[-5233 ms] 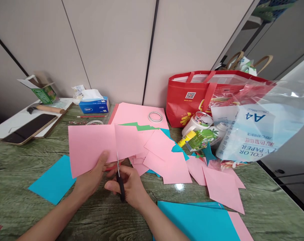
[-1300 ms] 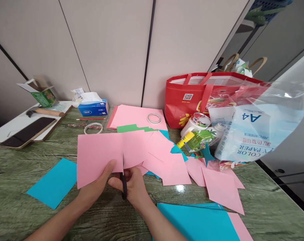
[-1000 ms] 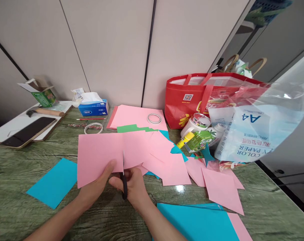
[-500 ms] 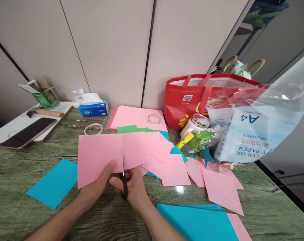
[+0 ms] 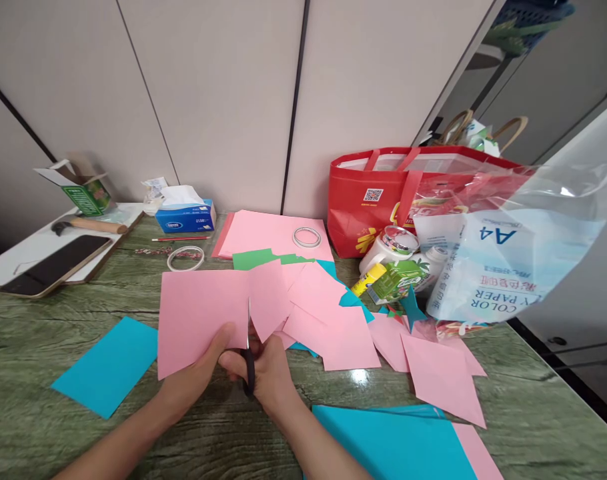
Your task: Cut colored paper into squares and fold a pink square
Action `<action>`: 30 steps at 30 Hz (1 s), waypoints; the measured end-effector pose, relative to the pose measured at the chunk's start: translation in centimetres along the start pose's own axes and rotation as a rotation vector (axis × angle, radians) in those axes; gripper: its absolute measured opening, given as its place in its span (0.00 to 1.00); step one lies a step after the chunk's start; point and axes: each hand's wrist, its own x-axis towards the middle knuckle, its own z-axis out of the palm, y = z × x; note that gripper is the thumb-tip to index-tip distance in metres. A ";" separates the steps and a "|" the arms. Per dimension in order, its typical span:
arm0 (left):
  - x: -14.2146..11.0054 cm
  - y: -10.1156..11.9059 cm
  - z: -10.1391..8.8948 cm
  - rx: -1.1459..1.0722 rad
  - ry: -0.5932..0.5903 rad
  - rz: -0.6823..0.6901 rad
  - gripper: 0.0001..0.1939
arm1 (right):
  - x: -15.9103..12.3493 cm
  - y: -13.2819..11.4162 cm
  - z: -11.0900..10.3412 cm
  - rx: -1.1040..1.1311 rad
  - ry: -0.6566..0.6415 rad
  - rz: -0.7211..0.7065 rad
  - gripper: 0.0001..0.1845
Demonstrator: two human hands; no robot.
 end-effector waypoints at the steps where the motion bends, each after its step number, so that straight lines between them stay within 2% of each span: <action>1: -0.2 0.1 0.1 0.015 -0.016 -0.039 0.13 | 0.0 -0.2 0.0 -0.005 0.003 -0.006 0.18; 5: -0.8 0.8 0.6 0.035 0.010 -0.102 0.17 | 0.0 -0.5 0.0 -0.055 0.009 0.018 0.18; 10: -0.4 0.4 0.2 0.052 0.005 -0.122 0.12 | 0.0 -0.1 -0.2 -0.064 -0.006 0.016 0.18; 13: 0.6 -0.1 -0.8 0.035 -0.097 -0.102 0.10 | 0.2 -0.3 -0.3 -0.033 0.004 0.017 0.20; 15: 1.3 -0.1 -1.6 -0.002 -0.211 -0.037 0.09 | 0.4 -0.6 -0.4 -0.024 0.029 0.014 0.22; 17: 2.0 0.1 -2.1 -0.097 -0.251 0.030 0.10 | 0.7 -0.9 -0.6 -0.032 0.069 -0.014 0.23; 20: 2.7 0.5 -2.1 -0.332 -0.098 0.064 0.13 | 0.9 -1.0 -0.7 -0.044 0.081 -0.078 0.23; 23: 3.0 0.9 -1.4 -0.570 0.051 0.039 0.14 | 0.7 -0.7 -0.7 -0.036 0.028 -0.058 0.20; 27: 2.9 1.2 -0.7 -0.730 0.111 0.048 0.13 | 0.4 -0.3 -0.6 0.029 -0.007 0.027 0.20; 30: 2.8 1.0 -0.5 -0.798 0.116 0.067 0.11 | 0.3 -0.1 -0.7 0.096 0.044 -0.004 0.20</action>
